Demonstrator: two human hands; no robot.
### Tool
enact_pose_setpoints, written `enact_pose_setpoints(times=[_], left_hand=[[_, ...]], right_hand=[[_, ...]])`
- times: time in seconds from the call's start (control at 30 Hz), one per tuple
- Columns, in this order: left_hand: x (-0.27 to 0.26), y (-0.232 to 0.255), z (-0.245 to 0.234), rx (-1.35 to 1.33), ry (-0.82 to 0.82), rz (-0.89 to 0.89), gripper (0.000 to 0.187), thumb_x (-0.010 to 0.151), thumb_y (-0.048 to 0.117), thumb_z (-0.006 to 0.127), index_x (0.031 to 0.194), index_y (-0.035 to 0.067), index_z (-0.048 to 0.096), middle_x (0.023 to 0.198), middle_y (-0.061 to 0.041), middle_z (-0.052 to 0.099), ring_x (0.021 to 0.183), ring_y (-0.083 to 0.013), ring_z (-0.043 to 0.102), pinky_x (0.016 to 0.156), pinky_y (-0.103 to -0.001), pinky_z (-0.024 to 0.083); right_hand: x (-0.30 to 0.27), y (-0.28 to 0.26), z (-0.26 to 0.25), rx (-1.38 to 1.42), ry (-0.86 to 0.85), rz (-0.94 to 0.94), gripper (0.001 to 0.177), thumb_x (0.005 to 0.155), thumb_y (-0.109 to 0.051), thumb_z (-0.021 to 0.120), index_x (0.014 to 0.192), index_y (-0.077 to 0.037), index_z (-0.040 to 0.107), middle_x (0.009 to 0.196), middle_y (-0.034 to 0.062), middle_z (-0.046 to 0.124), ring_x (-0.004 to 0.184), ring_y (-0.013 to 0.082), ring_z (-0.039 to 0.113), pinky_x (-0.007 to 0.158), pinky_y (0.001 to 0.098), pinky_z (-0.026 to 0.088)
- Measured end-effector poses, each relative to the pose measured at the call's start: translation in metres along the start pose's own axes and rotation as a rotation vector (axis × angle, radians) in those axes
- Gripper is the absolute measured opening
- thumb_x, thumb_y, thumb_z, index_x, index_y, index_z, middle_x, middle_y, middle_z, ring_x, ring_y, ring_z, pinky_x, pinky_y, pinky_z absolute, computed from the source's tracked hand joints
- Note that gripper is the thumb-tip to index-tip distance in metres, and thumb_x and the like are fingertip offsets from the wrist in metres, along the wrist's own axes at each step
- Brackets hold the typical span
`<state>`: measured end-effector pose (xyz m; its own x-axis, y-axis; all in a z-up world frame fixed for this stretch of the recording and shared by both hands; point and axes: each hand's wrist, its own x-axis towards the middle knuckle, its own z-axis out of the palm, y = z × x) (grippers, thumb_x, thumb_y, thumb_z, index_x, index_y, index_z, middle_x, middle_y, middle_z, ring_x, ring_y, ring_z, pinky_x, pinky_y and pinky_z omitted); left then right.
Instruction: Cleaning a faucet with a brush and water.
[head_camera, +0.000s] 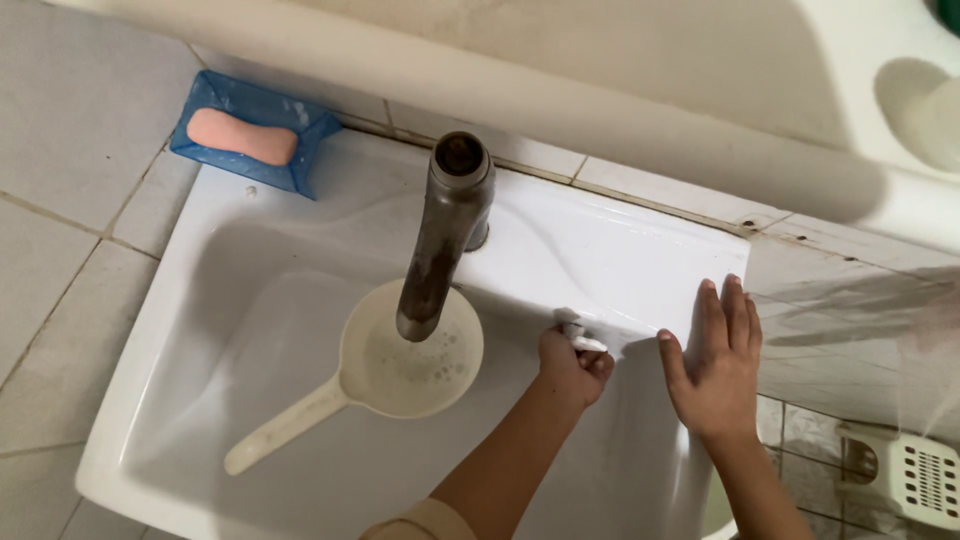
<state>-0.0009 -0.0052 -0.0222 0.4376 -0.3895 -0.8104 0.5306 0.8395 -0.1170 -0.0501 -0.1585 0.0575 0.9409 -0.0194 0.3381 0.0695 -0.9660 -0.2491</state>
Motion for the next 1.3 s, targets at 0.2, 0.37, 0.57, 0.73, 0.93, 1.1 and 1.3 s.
enact_pose_setpoints(times=[0.2, 0.37, 0.57, 0.73, 0.93, 1.1, 1.3], left_hand=[[-0.046, 0.006, 0.027, -0.026, 0.072, 0.084, 0.029, 0.104, 0.031, 0.036, 0.085, 0.013, 0.050, 0.064, -0.002, 0.044, 0.045, -0.0141, 0.032, 0.039, -0.027, 0.028], [-0.035, -0.017, 0.027, -0.006, 0.107, 0.076, 0.029, 0.106, 0.029, 0.035, 0.097, 0.007, 0.052, 0.071, -0.006, 0.051, 0.048, -0.0153, 0.037, 0.040, -0.029, 0.032], [-0.016, -0.019, 0.019, 0.073, 0.092, 0.027, 0.022, 0.102, 0.029, 0.042, 0.094, 0.012, 0.054, 0.068, -0.004, 0.050, 0.046, -0.0155, 0.039, 0.038, -0.029, 0.032], [0.000, 0.000, 0.004, 0.108, 0.162, 0.041, 0.021, 0.101, 0.027, 0.058, 0.088, 0.013, 0.049, 0.068, -0.002, 0.051, 0.046, -0.0141, 0.043, 0.038, -0.026, 0.034], [-0.021, -0.019, 0.016, 0.034, 0.051, 0.105, 0.026, 0.104, 0.030, 0.040, 0.091, 0.011, 0.053, 0.070, -0.004, 0.053, 0.046, -0.0146, 0.040, 0.037, -0.028, 0.031], [-0.027, -0.036, 0.026, 0.034, 0.004, 0.043, 0.031, 0.105, 0.031, 0.035, 0.092, 0.010, 0.054, 0.073, -0.006, 0.055, 0.048, -0.0172, 0.039, 0.039, -0.031, 0.030], [0.029, -0.037, -0.006, 0.052, -0.047, -0.007, 0.023, 0.100, 0.031, 0.051, 0.082, 0.017, 0.053, 0.067, -0.001, 0.053, 0.048, -0.0163, 0.044, 0.037, -0.028, 0.029]], right_hand=[[0.000, -0.003, -0.003, 0.056, 0.012, 0.006, 0.076, 0.097, -0.042, 0.057, 0.158, -0.001, 0.039, 0.167, 0.0293, 0.028, 0.152, 0.0502, 0.025, 0.124, 0.0594, 0.024], [0.000, 0.004, 0.002, -0.001, 0.016, -0.021, 0.077, 0.096, -0.040, 0.059, 0.158, 0.001, 0.039, 0.165, 0.0313, 0.030, 0.151, 0.0522, 0.028, 0.122, 0.0602, 0.023], [0.002, -0.002, -0.003, 0.034, 0.069, -0.062, 0.073, 0.098, -0.038, 0.059, 0.156, 0.003, 0.042, 0.163, 0.0334, 0.033, 0.149, 0.0534, 0.032, 0.124, 0.0592, 0.026], [0.001, -0.001, -0.003, 0.048, 0.073, -0.061, 0.072, 0.098, -0.037, 0.059, 0.155, 0.003, 0.042, 0.162, 0.0332, 0.033, 0.149, 0.0532, 0.031, 0.123, 0.0594, 0.026], [0.001, -0.003, -0.003, 0.049, 0.054, -0.033, 0.073, 0.096, -0.037, 0.061, 0.156, 0.001, 0.041, 0.163, 0.0317, 0.033, 0.150, 0.0524, 0.029, 0.122, 0.0591, 0.026], [0.003, -0.002, -0.002, 0.032, 0.052, -0.033, 0.074, 0.096, -0.037, 0.061, 0.156, 0.002, 0.041, 0.163, 0.0326, 0.033, 0.150, 0.0526, 0.029, 0.122, 0.0589, 0.026], [0.005, -0.006, -0.008, 0.100, 0.083, -0.072, 0.059, 0.102, -0.023, 0.051, 0.154, 0.002, 0.042, 0.160, 0.0348, 0.035, 0.148, 0.0518, 0.033, 0.125, 0.0573, 0.024]])
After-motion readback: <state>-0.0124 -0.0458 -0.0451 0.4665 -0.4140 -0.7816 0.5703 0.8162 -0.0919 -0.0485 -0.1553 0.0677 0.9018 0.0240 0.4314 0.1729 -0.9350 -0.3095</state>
